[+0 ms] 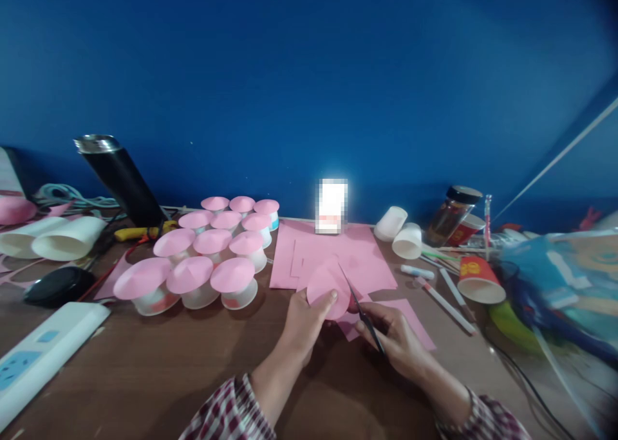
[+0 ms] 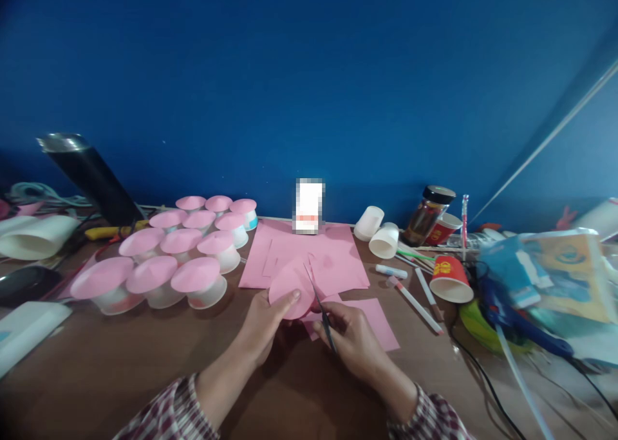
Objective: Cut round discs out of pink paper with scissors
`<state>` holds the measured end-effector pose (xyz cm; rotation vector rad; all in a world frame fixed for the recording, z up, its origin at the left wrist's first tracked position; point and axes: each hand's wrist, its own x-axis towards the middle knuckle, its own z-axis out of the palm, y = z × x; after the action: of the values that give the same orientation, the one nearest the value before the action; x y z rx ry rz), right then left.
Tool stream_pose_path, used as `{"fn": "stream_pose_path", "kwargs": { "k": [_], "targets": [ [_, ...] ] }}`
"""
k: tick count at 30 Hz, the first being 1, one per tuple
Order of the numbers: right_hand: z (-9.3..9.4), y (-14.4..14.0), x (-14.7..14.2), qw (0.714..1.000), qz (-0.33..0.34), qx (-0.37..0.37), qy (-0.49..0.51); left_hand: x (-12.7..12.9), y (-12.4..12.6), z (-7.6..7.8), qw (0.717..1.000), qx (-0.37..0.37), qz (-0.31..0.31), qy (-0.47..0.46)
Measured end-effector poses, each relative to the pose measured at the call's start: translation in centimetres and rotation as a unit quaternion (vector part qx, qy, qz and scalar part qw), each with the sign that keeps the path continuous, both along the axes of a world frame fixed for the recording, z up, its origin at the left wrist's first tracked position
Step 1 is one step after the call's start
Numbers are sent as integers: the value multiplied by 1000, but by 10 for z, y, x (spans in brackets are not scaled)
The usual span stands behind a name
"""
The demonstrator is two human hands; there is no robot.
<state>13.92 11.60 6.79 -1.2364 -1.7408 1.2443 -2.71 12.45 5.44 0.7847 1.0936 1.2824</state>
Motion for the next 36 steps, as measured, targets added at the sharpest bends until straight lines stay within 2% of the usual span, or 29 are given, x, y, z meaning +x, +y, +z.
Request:
{"fn": "stream_pose_path", "kwargs": {
  "k": [9,16,27,33,36],
  "targets": [
    [1,0,1,1000,5,2,-4,3,-1,9,1000,-2,22,14],
    [-1,1,1,1000,4,-14,1,0,1,3,1000,-4,12,-4],
    [-2,0,0,1000,2,-16,13,2,-1,5,1000,3,13,6],
    [-2,0,-1,999,9,-31,18,2,-1,8,999,3,23,37],
    [-6,1,1,1000,6,-15,5,2,-1,8,999,-2,17,51]
  ]
}}
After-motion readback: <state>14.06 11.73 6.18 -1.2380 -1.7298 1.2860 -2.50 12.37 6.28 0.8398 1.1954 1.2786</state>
